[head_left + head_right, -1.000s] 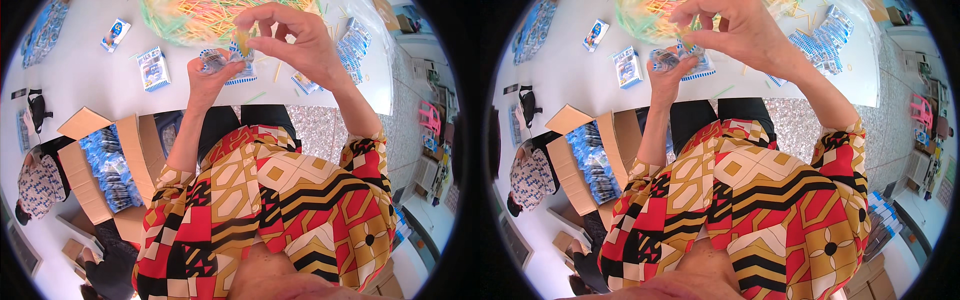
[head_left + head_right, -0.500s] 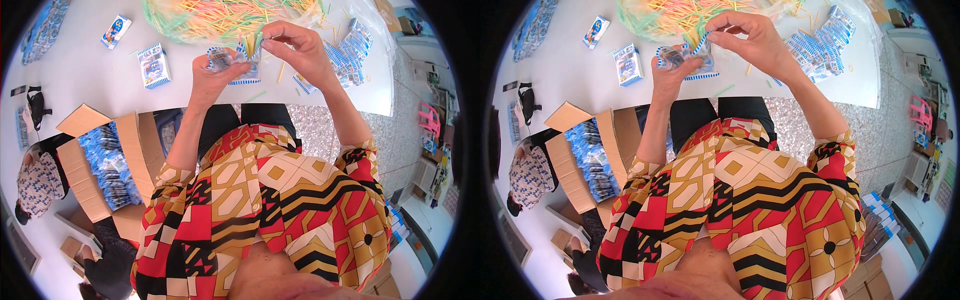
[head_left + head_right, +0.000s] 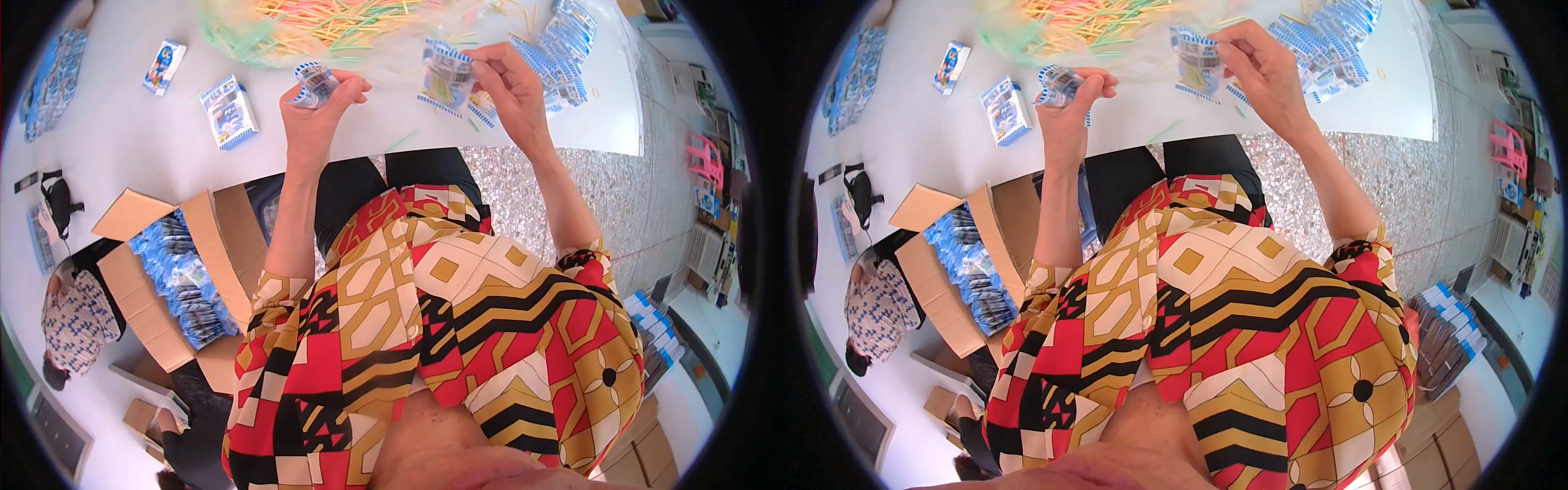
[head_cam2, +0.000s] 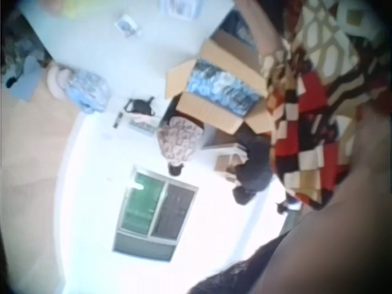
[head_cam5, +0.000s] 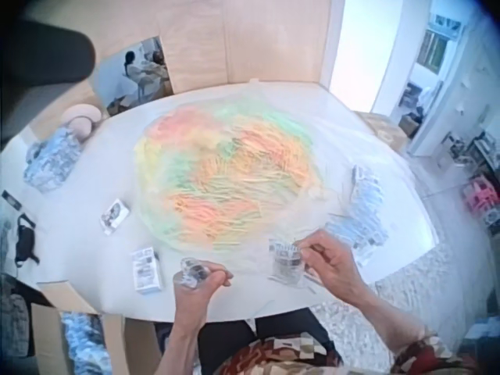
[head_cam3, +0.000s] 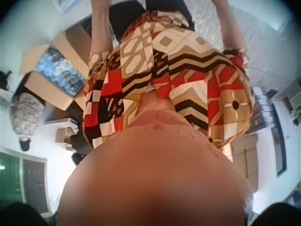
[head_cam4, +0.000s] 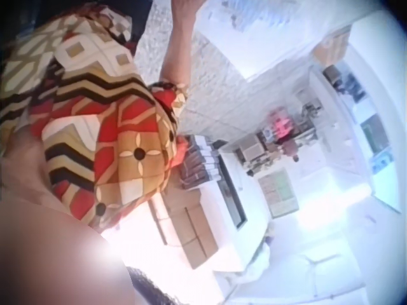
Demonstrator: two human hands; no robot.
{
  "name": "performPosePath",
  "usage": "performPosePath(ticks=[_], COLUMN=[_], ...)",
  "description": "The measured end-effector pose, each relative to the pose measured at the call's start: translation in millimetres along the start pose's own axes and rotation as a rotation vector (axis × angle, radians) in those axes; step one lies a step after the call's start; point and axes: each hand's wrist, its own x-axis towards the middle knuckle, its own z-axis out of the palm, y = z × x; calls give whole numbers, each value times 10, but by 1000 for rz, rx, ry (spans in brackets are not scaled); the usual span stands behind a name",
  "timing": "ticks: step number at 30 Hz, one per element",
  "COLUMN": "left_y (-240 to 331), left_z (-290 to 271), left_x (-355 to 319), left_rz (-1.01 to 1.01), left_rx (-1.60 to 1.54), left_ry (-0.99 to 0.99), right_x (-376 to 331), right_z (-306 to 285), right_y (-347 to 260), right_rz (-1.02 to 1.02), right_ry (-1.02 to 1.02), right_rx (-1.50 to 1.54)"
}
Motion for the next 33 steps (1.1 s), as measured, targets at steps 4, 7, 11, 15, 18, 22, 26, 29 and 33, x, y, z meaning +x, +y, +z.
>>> performPosePath(ticks=[4,7,11,15,18,22,26,29,33], left_y=[-71,-107,-210,-237,-222,-159,-109,-88,-7], left_z=[45,155,278,311,324,357,367,378,389], left_x=[-26,-23,-27,-26,-46,-61,-101,-140,-180], left_rz=[-60,-180,-241,-256,-316,-355,-332,-344,-281], left_rx=[66,232,299,157,52,8,61,76,86], left_ry=[-44,-109,-158,-156,-147,-170,-209,-223,-230], right_x=[-291,-471,-569,-531,-416,-271,-64,85,145], right_z=[-173,-246,-262,-283,-248,-104,192,353,423], right_y=[222,383,583,503,353,178,-68,-120,-151], right_rz=[122,177,167,189,-56,-119,-71,-104,88], right_ry=[166,249,352,401,481,333,58,-133,-340], right_rx=[131,108,15,-229,-471,-418,-241,-144,87])
